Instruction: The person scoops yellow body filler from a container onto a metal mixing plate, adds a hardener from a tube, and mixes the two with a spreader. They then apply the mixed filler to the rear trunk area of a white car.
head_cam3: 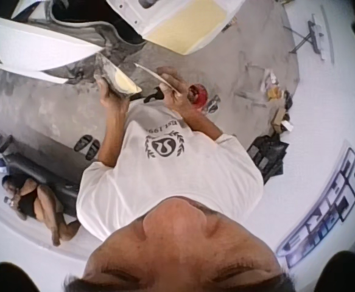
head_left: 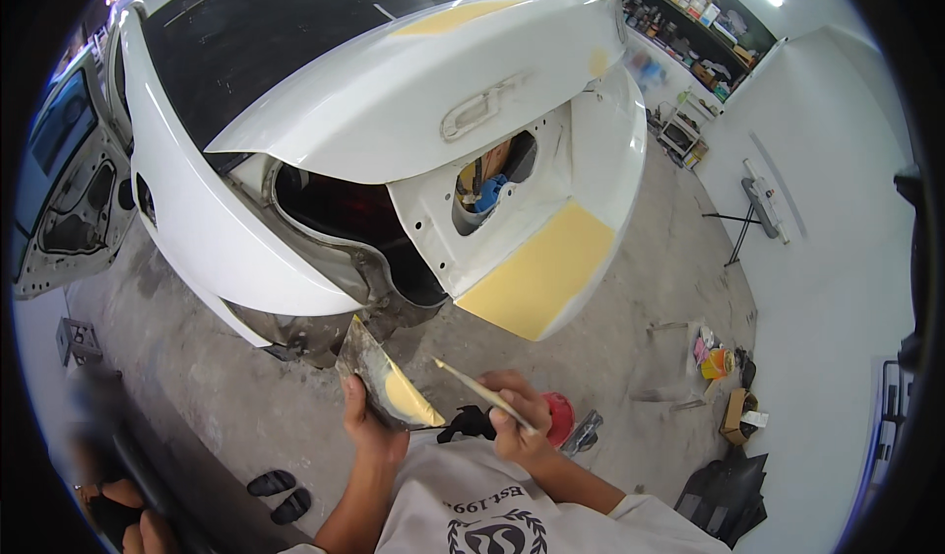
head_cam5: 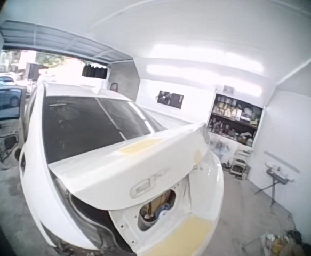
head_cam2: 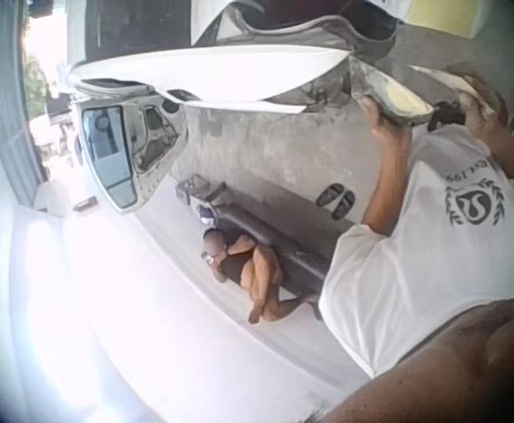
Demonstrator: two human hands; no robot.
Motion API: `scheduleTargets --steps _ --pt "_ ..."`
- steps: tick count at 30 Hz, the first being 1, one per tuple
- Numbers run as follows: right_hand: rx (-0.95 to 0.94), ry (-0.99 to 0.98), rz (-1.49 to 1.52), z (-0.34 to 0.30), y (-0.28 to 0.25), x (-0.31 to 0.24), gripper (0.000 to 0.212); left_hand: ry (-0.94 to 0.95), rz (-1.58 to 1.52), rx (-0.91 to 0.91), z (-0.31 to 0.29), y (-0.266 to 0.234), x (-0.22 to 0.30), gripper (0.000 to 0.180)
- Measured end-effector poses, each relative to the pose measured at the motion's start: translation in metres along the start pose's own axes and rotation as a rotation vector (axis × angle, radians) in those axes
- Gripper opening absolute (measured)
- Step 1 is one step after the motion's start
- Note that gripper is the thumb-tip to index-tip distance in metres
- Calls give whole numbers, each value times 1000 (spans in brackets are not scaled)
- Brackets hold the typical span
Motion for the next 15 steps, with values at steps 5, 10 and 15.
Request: scheduleTargets --steps 5,10,15 --pt "-365 73 69 5 39 2 44 183 154 162 -10 -1 6 55" --pt "-610 241 -467 -20 -26 46 38 256 86 93 -17 21 20 53" --pt "-161 584 -669 -48 -104 64 28 219 37 -13 -8 31 12 50"
Point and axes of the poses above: each hand's wrist, its own z-axis towards the middle knuckle, its own y-axis out of the palm, x = y × z, the point moved 8 cm from there along z, towards the middle knuckle, and after that the axes turned 4 degrees about x, right-handed, at the moved point
